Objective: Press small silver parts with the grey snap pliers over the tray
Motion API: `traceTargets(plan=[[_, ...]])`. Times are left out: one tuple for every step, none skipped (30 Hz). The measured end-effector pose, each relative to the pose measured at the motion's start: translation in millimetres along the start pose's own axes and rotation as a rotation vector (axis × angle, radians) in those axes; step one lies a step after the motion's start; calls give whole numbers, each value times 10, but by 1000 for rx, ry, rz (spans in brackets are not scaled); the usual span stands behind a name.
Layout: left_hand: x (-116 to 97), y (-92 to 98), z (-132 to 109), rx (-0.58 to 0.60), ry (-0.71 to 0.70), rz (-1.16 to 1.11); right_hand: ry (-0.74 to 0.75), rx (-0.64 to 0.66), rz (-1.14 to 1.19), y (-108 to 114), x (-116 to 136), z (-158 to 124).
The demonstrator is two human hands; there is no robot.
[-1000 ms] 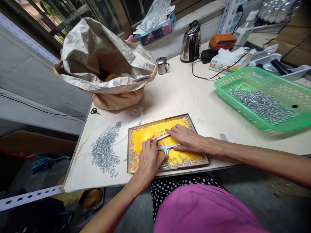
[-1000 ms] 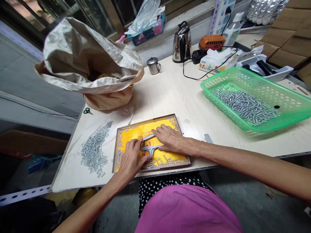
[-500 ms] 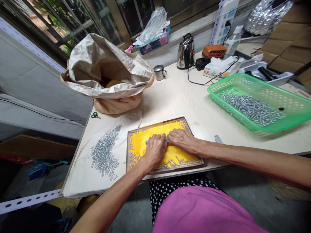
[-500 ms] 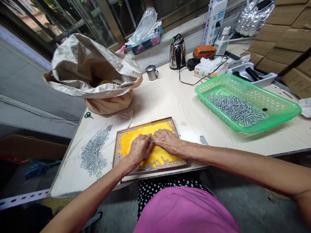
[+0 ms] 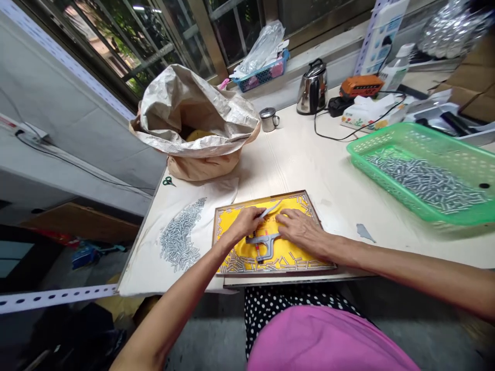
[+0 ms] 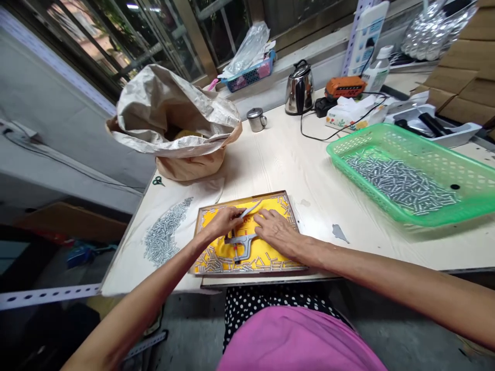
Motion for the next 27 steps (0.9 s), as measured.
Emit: traceTargets(plan=[[50,42,-11,-35,32,-35,24,9,1,10,50,3],[96,78,-28,-66,70,-62,39,2,10,40,98,5],[133,114,-49,-99,103,-81,43,-21,26,83,135,5],[160,150,-71,-133,126,-92,31,-46,52,127,156,4],[174,187,-89,-169,137,-91,9,-67,89,163,161,5],[181,229,-105,-211,141,-81,-6,-80,125,191,168,10],[180,269,-118,-252,142,-75,-20,-92,155,220,170,19],[178,305,-128,-292,146,-78,-36,-102,179,250,168,35],[179,327,-133,-320,156,-90,-46,-106,194,281,172,56],[180,334,-131,-336,171,-106,-53,-110,200,315,181,80],[182,338,-126,-349,186,-122,-55,-110,201,346,197,105],[186,336,-118,-356,196,-132,-51,-109,199,377,219,126],[189,337,-113,-361,192,-138,-46,-116,200,409,240,137],[202,346,-116,-368,175,-149,-50,-127,209,440,250,134],[237,354,-131,-363,155,-169,-61,-144,222,467,248,115],[313,376,-168,-364,150,-192,-78,-174,235,497,231,77],[439,410,-227,-368,171,-208,-99,-199,251,514,202,27],[617,464,-311,-389,226,-208,-109,-224,270,523,173,-31],[850,550,-433,-445,329,-172,-116,-269,287,542,134,-95],[1085,652,-575,-509,441,-88,-114,-312,308,558,96,-158],[1312,750,-726,-565,565,23,-109,-350,332,570,59,-213],[1508,813,-847,-579,665,130,-104,-387,353,585,22,-262],[1673,835,-922,-551,727,216,-103,-416,372,598,-10,-298],[1813,830,-965,-506,768,282,-106,-435,385,609,-38,-324],[1927,799,-977,-447,784,329,-107,-453,392,624,-55,-340],[2015,756,-970,-390,783,360,-107,-467,394,641,-61,-349],[2081,712,-955,-343,776,382,-106,-473,396,653,-57,-350]])
Point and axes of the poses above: each hand's wrist, its own z-axis towards the middle knuckle, its own y-axis out of the back of the hand, x = y × z, the point moved 9 cm from there along z, towards the middle knuckle, and after that the axes turned 8 degrees about z, right-handed, at the moved point
